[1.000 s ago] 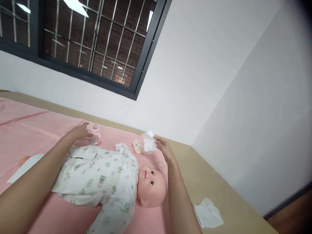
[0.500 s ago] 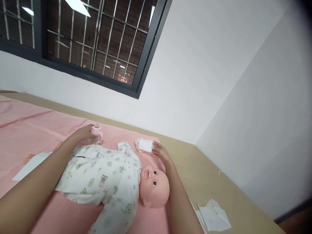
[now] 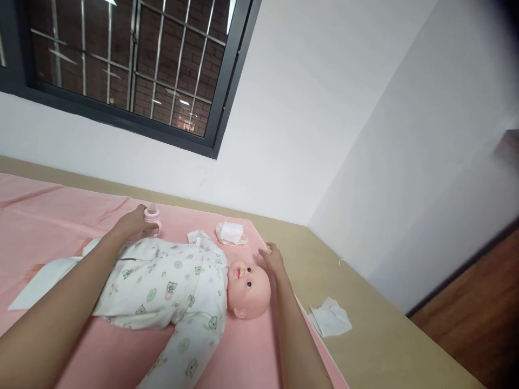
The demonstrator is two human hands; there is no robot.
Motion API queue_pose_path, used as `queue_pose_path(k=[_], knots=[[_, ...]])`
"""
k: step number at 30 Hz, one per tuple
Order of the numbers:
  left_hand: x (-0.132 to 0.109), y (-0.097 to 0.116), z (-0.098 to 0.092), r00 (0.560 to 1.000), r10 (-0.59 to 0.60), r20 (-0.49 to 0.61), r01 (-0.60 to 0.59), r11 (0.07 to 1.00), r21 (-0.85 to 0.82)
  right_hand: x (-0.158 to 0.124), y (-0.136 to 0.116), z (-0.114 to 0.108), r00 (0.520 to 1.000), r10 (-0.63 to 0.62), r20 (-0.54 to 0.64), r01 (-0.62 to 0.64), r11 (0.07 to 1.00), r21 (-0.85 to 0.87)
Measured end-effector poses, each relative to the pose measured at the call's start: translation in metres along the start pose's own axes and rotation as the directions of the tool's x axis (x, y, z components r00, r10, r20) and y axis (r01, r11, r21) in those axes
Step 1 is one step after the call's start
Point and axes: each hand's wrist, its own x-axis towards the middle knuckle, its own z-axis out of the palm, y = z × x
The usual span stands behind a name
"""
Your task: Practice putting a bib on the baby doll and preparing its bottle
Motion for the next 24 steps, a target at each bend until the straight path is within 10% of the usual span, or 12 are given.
queue_pose_path(k=[7,14,24], knots=[[-0.010,0.038,-0.018,0.998,-0.050,-0.037,0.051,0.999,0.012,-0.008,-0.004,-0.009,0.999,0.051,-0.011,-0.050,0.995,0.088],[-0.038,0.099,-0.033,0.993,0.066,-0.098,-0.078,0.989,-0.126,-0.031,-0.083,-0.037,0.978,-0.205,-0.042,0.198,0.839,0.507],[-0.109,0.164,-0.053,0.905,0.397,0.152,-0.402,0.915,0.003,-0.123,-0.168,-0.058,0.860,-0.494,0.124,0.294,0.679,0.673]])
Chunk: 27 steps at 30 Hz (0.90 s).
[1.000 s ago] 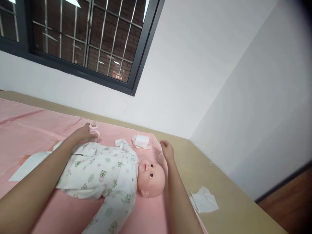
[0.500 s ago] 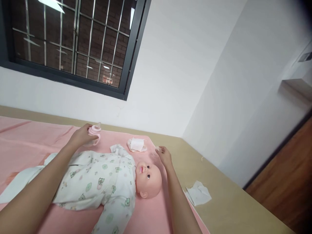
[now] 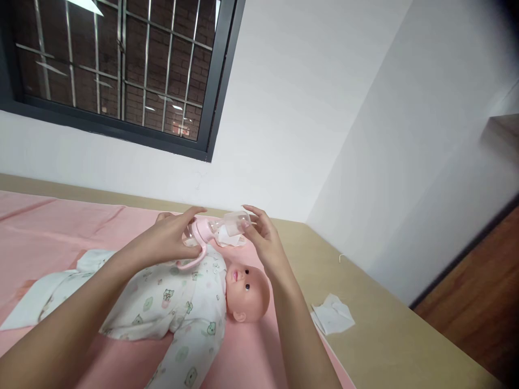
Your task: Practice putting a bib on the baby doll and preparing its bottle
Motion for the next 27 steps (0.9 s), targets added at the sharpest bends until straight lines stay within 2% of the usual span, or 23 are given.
queue_pose_path(k=[3,13,18,24,27], knots=[[-0.010,0.013,-0.003,0.998,0.064,-0.014,-0.064,0.998,0.021,-0.010,-0.011,0.010,0.999,-0.011,0.045,0.012,1.000,-0.022],[-0.025,0.019,-0.011,0.998,0.064,0.028,-0.058,0.984,-0.166,-0.023,-0.027,0.016,0.985,-0.052,0.166,0.065,0.995,-0.072],[-0.025,0.020,-0.011,0.995,0.095,-0.028,-0.098,0.977,-0.188,-0.025,-0.027,0.019,0.988,-0.073,0.136,0.086,0.992,-0.090],[-0.026,0.020,-0.012,0.984,0.159,-0.084,-0.169,0.977,-0.132,-0.027,-0.028,0.019,0.990,-0.077,0.115,0.089,0.991,-0.104],[-0.025,0.019,-0.012,0.983,0.157,-0.092,-0.167,0.979,-0.118,-0.027,-0.028,0.020,0.991,-0.065,0.114,0.077,0.992,-0.100]])
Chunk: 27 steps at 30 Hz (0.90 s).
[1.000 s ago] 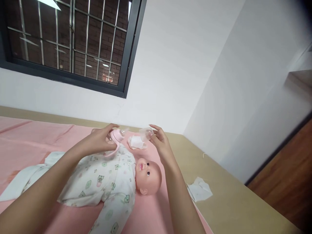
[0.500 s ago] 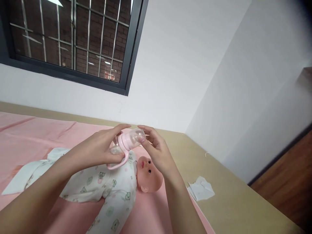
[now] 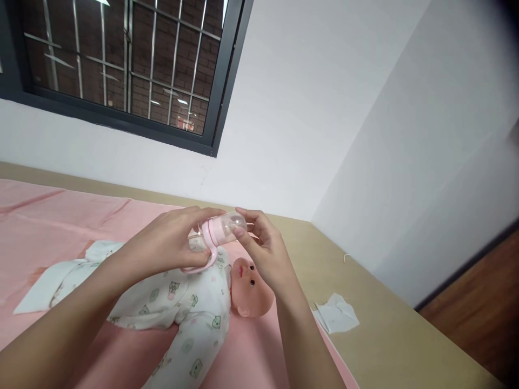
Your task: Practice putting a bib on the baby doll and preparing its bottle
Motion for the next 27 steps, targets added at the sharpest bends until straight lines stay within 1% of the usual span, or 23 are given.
queue_pose_path(k=[5,8,11,17,21,24,27], knots=[[0.001,0.003,0.002,1.000,-0.024,-0.020,0.024,0.999,0.033,0.001,0.001,0.001,1.000,0.014,-0.008,-0.013,1.000,0.026],[0.002,0.005,0.003,0.998,-0.035,-0.045,0.038,0.997,0.061,0.002,0.002,0.001,1.000,0.012,0.012,-0.013,0.999,0.048],[0.001,0.004,0.003,0.997,-0.059,-0.047,0.062,0.996,0.066,0.003,0.003,0.000,0.999,0.010,0.033,-0.012,0.998,0.063],[0.001,-0.002,0.001,0.997,-0.073,-0.001,0.073,0.997,0.024,0.004,0.003,0.000,0.996,0.037,0.076,-0.042,0.997,0.066],[0.000,0.001,-0.003,0.997,-0.060,0.041,0.060,0.998,0.013,0.004,0.001,0.000,0.994,0.058,0.089,-0.064,0.995,0.075],[-0.001,0.004,-0.007,0.997,-0.063,0.054,0.063,0.998,0.013,0.004,0.001,0.001,0.994,0.065,0.089,-0.071,0.995,0.074],[0.000,0.003,-0.008,0.995,-0.071,0.064,0.071,0.997,-0.002,0.004,0.003,0.003,0.994,0.057,0.091,-0.064,0.995,0.081]])
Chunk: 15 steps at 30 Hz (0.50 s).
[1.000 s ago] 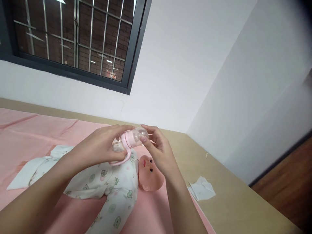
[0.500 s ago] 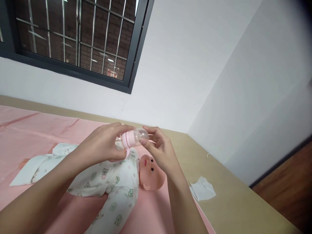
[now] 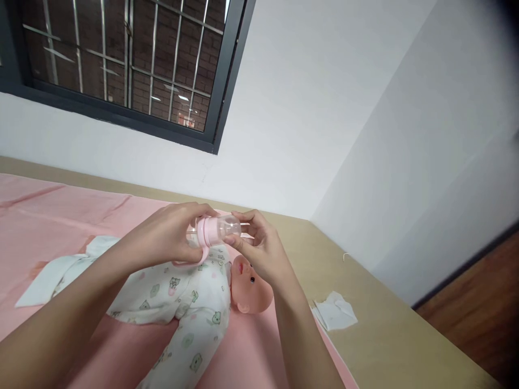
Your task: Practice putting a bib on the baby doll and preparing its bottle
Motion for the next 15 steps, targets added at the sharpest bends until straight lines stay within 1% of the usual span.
queue_pose_path(k=[6,15], knots=[[0.005,-0.007,0.001,0.999,-0.016,0.046,0.018,0.999,-0.050,0.001,0.006,0.001,1.000,0.016,-0.006,-0.016,1.000,0.015],[0.007,-0.014,0.003,0.999,-0.020,0.030,0.021,1.000,-0.015,0.005,0.009,0.004,0.999,0.044,0.006,-0.045,0.995,0.087]])
